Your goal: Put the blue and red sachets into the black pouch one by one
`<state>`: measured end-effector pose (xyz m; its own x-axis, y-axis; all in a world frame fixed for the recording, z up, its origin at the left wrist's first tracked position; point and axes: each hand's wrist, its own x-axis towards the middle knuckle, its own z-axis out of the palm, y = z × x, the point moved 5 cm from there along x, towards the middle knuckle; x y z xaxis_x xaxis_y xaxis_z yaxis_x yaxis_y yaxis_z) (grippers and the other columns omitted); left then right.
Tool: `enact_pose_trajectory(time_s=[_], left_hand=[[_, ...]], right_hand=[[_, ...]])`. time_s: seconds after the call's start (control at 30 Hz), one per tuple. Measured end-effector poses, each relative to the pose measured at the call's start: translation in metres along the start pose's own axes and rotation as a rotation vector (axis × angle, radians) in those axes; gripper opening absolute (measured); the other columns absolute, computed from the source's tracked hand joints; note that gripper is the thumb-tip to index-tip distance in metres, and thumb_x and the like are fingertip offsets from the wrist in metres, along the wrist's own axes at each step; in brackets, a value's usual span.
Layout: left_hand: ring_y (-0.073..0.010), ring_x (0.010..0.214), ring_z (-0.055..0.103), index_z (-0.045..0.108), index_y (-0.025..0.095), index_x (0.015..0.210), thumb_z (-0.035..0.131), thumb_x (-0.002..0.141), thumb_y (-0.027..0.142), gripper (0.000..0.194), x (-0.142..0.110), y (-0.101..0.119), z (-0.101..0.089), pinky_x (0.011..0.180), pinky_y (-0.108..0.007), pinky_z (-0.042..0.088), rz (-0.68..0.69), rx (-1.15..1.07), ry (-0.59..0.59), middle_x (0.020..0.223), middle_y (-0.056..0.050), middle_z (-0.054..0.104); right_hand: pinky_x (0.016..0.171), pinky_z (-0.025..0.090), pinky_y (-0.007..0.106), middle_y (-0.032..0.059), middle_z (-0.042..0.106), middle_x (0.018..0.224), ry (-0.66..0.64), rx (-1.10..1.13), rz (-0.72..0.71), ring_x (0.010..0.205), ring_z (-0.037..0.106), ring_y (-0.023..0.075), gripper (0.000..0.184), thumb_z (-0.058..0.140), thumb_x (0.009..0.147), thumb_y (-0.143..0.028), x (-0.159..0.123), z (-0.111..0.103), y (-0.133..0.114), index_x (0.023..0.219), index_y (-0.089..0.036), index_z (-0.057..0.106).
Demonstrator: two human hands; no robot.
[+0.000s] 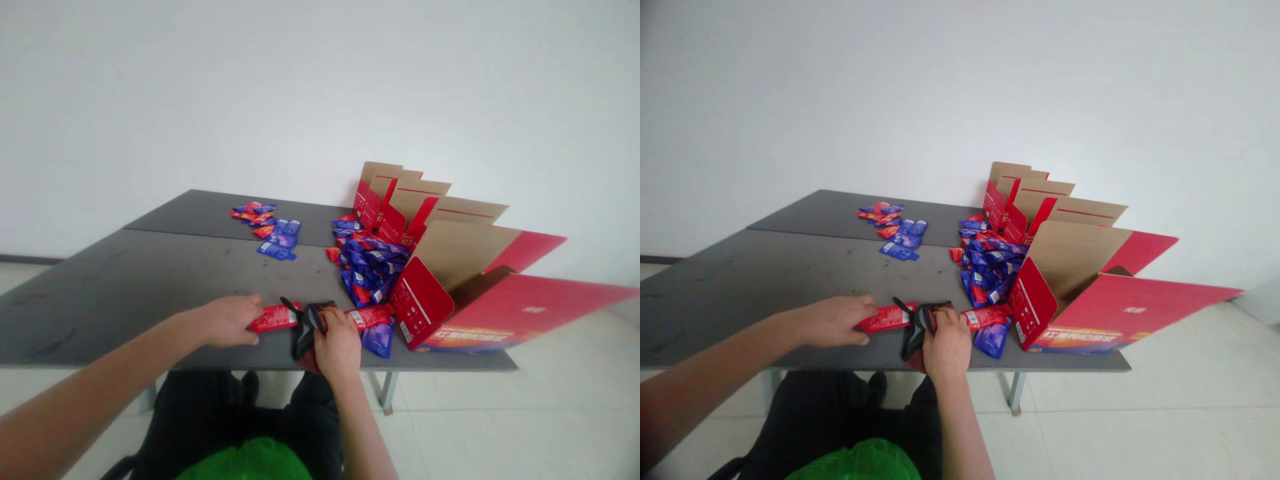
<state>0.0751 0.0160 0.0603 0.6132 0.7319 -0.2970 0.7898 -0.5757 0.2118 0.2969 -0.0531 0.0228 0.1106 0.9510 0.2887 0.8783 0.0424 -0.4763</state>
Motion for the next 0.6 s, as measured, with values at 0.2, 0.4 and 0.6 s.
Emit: enact_pose_trajectory(time_s=[0.2, 0.4, 0.6], left_hand=[[-0.0286, 0.096, 0.066, 0.07, 0.018, 0.107, 0.065, 0.088, 0.048, 0.036, -0.001, -0.005, 0.014, 0.086, -0.037, 0.049, 0.013, 0.038, 0.107, 0.11, -0.011, 0.063], [-0.0274, 0.092, 0.066, 0.071, 0.019, 0.104, 0.063, 0.09, 0.052, 0.037, 0.001, -0.012, 0.017, 0.081, -0.036, 0.047, 0.043, 0.023, 0.189, 0.107, -0.009, 0.063], [-0.0221, 0.085, 0.066, 0.073, 0.022, 0.091, 0.058, 0.085, 0.027, 0.017, 0.01, -0.003, 0.009, 0.077, -0.031, 0.045, 0.121, -0.002, 0.202, 0.097, -0.005, 0.068]], right_hand=[[0.095, 0.043, 0.034, 0.0052, 0.071, 0.116, 0.008, -0.003, 0.001, 0.107, 0.059, 0.025, 0.023, 0.056, 0.094, -0.017, 0.0, 0.0, -0.001, 0.11, -0.023, 0.072], [0.094, 0.043, 0.034, 0.0047, 0.071, 0.116, 0.015, 0.005, -0.001, 0.106, 0.058, 0.0251, 0.023, 0.057, 0.094, -0.017, 0.001, 0.001, -0.001, 0.11, -0.024, 0.072], [0.094, 0.044, 0.035, 0.0049, 0.071, 0.116, 0.014, 0.008, 0.0, 0.106, 0.058, 0.0248, 0.022, 0.058, 0.093, -0.016, 0.0, 0.0, -0.001, 0.108, -0.024, 0.072]])
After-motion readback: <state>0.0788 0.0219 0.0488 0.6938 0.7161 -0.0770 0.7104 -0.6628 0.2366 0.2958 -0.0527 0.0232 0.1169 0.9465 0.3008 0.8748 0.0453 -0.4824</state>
